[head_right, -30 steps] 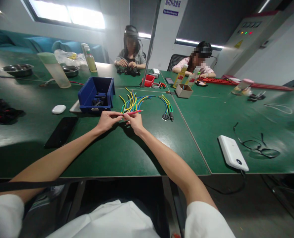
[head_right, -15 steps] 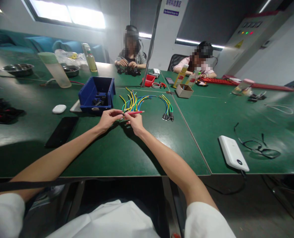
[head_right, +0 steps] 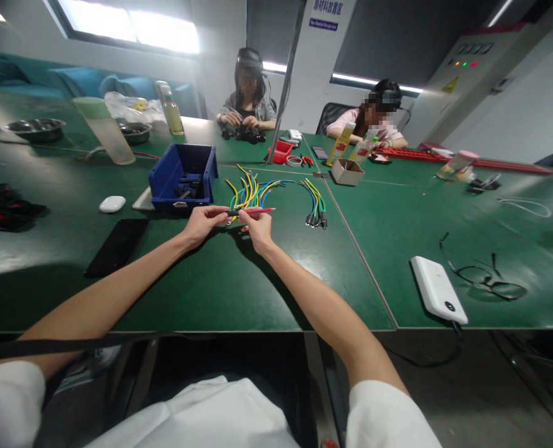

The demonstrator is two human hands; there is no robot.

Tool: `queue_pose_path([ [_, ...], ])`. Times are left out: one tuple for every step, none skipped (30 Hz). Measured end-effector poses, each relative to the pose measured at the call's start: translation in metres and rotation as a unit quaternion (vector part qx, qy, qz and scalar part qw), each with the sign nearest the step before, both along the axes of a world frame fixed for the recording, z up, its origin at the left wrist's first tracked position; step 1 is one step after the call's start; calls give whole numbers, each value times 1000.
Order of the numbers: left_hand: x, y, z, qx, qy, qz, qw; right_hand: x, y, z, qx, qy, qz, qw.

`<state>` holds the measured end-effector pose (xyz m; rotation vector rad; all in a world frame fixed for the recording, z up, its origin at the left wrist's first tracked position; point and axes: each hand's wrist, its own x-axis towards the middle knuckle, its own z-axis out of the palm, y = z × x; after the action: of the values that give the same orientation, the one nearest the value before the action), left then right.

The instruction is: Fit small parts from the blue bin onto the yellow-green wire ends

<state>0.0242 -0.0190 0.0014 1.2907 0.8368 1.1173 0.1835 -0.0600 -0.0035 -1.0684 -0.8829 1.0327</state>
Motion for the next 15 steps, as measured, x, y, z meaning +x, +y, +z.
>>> queue_pose_path([
  [0,0,0,3,4,-4,1000,1,1,-1,0,5,0,1000],
  [-1,-1,1,7,10,-6,1000,1,2,-2,0,9,1,1000],
  [-1,-1,2,14,16,-8,1000,2,3,-2,-1,14,2,1000],
  [-2,-1,2,23,22,-10,999,3,4,-3,-2,18,2,1000],
  [-2,-1,3,33,30,-11,999,3,5,-4,-3,22,3,1000],
  [-3,-2,4,43,37,-13,998,3,5,-4,-4,24,3,1000],
  [-3,-2,4,53,43,-14,998,3,6,-4,-6,27,3,1000],
  [-3,-3,5,62,49,-15,997,3,6,-4,-8,28,2,1000],
  [-3,-3,6,68,54,-15,996,3,6,-4,-12,28,1,1000],
  [-3,-4,6,73,58,-14,996,3,5,-3,-15,26,0,1000],
  [-3,-4,7,76,61,-11,995,3,5,-3,-18,23,0,1000],
  [-4,-4,8,77,64,-7,995,3,5,-2,-20,20,1,1000],
  [-4,-4,8,77,67,-3,995,3,4,-2,-20,17,3,1000],
  [-4,-4,8,77,70,0,995,3,4,-1,-19,16,7,1000],
  [-4,-4,9,76,72,2,994,3,3,0,-17,15,10,1000],
])
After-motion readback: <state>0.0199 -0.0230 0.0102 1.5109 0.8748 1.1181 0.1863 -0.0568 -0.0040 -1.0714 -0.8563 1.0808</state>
